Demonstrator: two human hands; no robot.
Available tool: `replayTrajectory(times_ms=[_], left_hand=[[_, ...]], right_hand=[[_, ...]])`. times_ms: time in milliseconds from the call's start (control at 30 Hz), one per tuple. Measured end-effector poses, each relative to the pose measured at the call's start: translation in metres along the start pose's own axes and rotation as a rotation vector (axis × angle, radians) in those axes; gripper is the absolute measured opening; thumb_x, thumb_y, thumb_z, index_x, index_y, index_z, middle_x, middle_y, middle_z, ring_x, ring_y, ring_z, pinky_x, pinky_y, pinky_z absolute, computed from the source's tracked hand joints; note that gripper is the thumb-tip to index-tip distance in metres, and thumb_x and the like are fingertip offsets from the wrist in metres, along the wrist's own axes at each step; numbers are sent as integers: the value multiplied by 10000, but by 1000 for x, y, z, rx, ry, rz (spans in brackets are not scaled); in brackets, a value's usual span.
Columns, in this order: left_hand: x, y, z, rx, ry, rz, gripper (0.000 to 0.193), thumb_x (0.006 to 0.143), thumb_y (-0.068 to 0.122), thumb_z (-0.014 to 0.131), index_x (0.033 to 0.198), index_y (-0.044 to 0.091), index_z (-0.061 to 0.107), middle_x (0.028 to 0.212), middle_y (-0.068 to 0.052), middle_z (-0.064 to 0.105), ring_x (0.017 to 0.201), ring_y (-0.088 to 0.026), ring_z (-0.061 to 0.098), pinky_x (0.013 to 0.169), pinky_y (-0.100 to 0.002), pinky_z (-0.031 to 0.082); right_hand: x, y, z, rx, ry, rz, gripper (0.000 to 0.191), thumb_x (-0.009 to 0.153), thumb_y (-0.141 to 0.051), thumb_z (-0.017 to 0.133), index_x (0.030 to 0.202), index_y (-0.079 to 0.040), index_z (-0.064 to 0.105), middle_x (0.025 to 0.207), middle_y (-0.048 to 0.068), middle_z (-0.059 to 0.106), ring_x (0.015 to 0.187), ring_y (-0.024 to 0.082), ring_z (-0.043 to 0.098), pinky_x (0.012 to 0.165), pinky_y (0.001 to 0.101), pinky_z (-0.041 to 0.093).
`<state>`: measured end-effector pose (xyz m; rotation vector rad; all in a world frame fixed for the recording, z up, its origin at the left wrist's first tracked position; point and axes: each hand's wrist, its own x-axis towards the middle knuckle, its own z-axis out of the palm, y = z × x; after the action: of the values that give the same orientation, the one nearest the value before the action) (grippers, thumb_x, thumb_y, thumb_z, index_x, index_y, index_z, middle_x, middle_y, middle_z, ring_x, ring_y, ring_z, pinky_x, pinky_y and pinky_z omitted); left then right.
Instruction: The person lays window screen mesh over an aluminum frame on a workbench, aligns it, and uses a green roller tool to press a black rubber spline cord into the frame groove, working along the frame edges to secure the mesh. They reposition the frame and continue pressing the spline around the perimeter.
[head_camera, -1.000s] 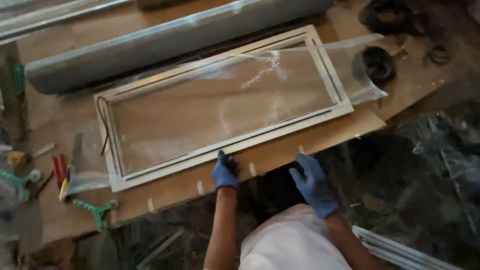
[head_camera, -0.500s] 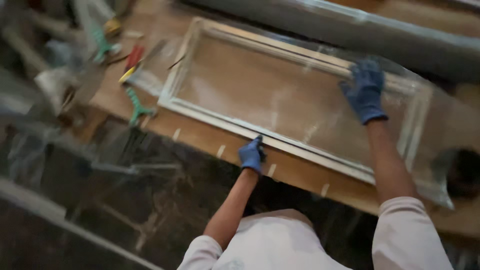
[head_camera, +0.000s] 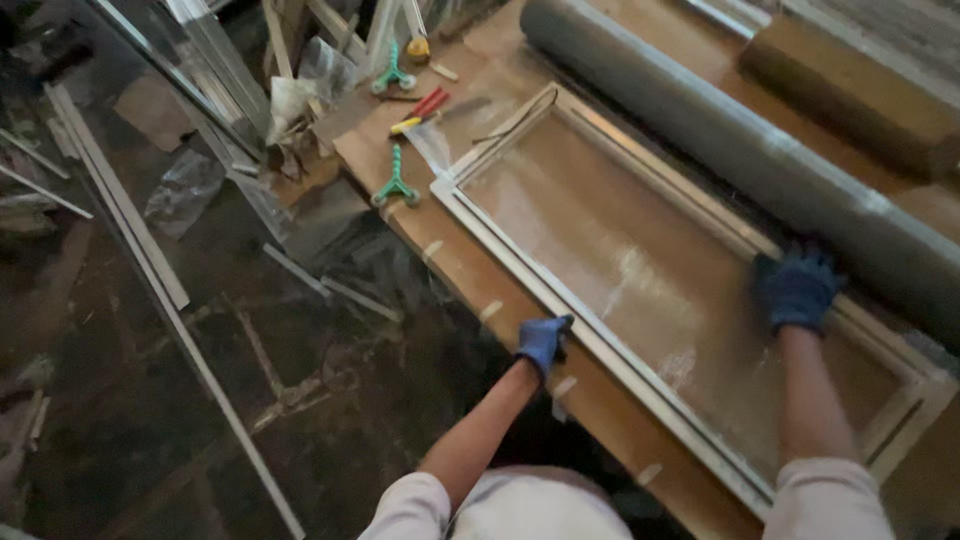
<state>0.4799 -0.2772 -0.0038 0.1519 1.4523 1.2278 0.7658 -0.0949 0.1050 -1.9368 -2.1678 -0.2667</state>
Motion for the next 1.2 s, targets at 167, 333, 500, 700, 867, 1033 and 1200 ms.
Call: replayTrajectory(times_ms=[167,333,500,700,867,1033,1200], left_hand=[[-1,-4,11,-46,120,-7,271,850,238,813,688,47,710,542,-64,579,385,-195,505,376,-361,405],[-19,-12,41,-254,208,-21,256,877,194,765,691,104,614,509,-46,529,356,-192,464,351,-373,356],[-32,-17,57,-179,301,-32,280,885,200,780,689,68,629,497,-54,528,344,-191,473,346,-382,344],[-28,-38,34,84,389,146,288,848,240,788,687,17,705,536,-122,611,408,-248,553,415,-442,424],[-43,-68,0,685,411,603,301,843,298,828,680,60,743,629,-173,698,486,-308,600,500,-479,432],[-64,-75,-20,307,261,273,343,831,312,847,671,42,709,585,-166,669,476,-285,587,494,-456,436],[-77,-67,-20,318,197,175,354,859,308,825,659,40,708,550,-99,645,491,-260,585,453,-412,427]], right_hand=[[-13,-3,10,14,254,-71,471,1076,-517,599,1287,-96,629,1328,152,578,1229,367,509,1137,628,320],[-13,0,18,63,275,-65,591,1012,-522,613,1396,-72,593,1388,196,574,1327,405,496,1130,644,288],[-17,5,13,60,242,-81,661,1000,-528,646,1471,-67,597,1430,200,565,1312,417,500,1151,653,292],[-27,7,8,159,314,-143,652,1016,-479,708,1455,-25,547,1480,236,535,1323,431,509,1089,589,398],[-36,3,6,190,266,-238,616,1002,-496,651,1431,-58,587,1392,215,595,1289,423,559,1070,578,423],[-41,-10,6,199,146,-307,562,1026,-541,560,1331,-82,671,1322,193,682,1153,391,627,972,552,438],[-25,-13,-9,115,-203,-135,581,1070,-605,490,1098,-86,751,1169,225,730,1110,417,672,993,522,505]])
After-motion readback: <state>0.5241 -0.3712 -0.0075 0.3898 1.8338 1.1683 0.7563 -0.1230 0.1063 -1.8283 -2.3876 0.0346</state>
